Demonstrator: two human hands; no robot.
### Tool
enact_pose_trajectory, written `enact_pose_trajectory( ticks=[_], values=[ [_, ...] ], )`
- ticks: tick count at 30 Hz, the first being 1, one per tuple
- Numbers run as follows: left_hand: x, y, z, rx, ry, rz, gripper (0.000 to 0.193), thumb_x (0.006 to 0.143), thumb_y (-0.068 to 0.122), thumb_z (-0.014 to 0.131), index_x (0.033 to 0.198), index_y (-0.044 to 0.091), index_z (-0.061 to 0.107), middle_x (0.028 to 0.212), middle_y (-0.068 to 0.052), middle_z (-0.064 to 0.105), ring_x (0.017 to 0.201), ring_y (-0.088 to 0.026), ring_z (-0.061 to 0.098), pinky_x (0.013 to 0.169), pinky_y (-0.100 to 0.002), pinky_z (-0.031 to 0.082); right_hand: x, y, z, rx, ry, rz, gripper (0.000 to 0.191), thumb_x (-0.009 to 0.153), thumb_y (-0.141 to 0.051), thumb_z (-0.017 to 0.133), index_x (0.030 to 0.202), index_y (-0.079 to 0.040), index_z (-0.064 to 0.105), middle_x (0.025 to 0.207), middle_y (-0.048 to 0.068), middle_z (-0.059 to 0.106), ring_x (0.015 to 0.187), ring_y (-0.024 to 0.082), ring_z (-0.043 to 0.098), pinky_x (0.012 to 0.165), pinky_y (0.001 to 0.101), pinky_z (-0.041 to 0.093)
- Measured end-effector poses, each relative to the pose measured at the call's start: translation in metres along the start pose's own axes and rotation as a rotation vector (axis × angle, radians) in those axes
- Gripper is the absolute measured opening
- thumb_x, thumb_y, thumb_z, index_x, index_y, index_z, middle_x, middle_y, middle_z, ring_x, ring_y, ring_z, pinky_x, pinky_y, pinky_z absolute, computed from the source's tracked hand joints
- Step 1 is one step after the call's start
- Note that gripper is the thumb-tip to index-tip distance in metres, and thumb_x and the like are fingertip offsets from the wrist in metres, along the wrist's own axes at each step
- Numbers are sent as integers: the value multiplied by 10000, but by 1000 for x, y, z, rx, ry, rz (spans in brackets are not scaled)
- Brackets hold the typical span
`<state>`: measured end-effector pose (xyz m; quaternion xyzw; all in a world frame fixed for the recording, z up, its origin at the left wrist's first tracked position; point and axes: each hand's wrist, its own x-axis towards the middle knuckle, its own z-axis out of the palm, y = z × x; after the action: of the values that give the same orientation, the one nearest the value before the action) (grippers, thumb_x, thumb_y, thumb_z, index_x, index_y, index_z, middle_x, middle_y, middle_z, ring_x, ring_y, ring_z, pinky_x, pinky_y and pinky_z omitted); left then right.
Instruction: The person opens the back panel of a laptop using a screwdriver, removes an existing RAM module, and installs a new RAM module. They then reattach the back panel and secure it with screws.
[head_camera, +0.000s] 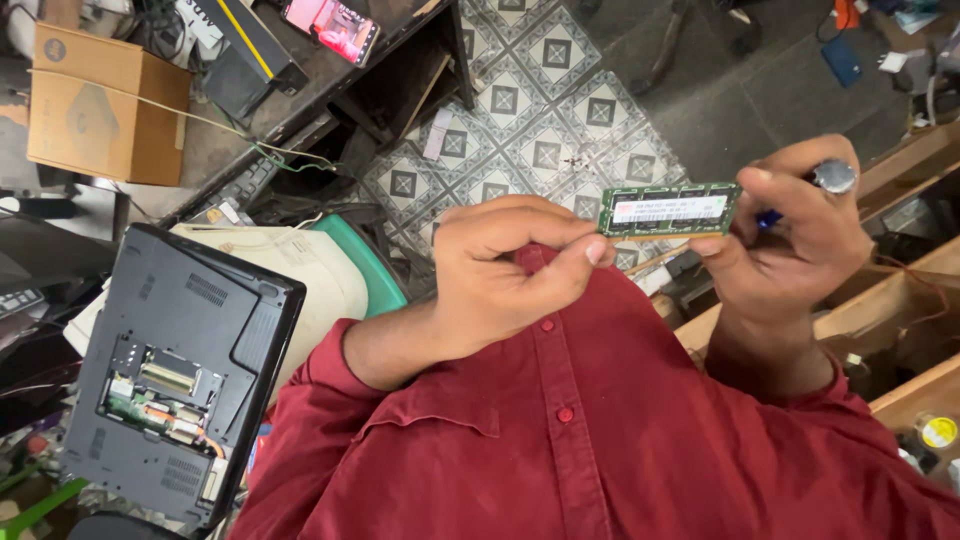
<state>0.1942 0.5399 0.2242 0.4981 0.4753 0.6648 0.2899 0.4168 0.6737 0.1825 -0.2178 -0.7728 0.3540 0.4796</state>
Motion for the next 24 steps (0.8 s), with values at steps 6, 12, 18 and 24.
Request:
enact_pose_trajectory(
  ticks=[6, 12, 18, 24],
  values=[
    [-9, 2, 2, 15, 12, -27, 90, 934, 15, 802, 1013, 7, 759, 951, -90, 775, 768, -108, 758, 673, -205, 583, -2, -1, -1, 64, -14, -14, 538, 884, -287, 923, 1310, -54, 691, 1083, 57, 580, 671, 54, 479, 569, 176, 364],
    [-16, 3, 5, 18, -4, -45, 80, 928, 11, 803, 998, 5, 764, 941, -88, 778, 741, -101, 739, 646, -199, 563, -14, -9, -3, 73, 5, 46, 534, 885, -284, 936, 1311, -72, 694, 1083, 56, 577, 675, 48, 477, 571, 174, 357],
    [-23, 4, 6, 54, 2, -40, 82, 933, 8, 795, 1006, 4, 758, 964, -90, 779, 768, -99, 753, 660, -200, 584, -20, -13, -2, 93, 6, 29, 533, 874, -307, 917, 1298, -78, 688, 1080, 49, 573, 649, 38, 460, 557, 167, 338],
    [-30, 7, 7, 44, 3, -42, 83, 929, 6, 799, 1001, -2, 760, 954, -91, 779, 753, -91, 746, 645, -187, 571, -26, -13, -2, 63, -10, 37, 514, 877, -245, 929, 1284, -53, 683, 1100, 55, 569, 631, 34, 464, 545, 169, 351]
  ],
)
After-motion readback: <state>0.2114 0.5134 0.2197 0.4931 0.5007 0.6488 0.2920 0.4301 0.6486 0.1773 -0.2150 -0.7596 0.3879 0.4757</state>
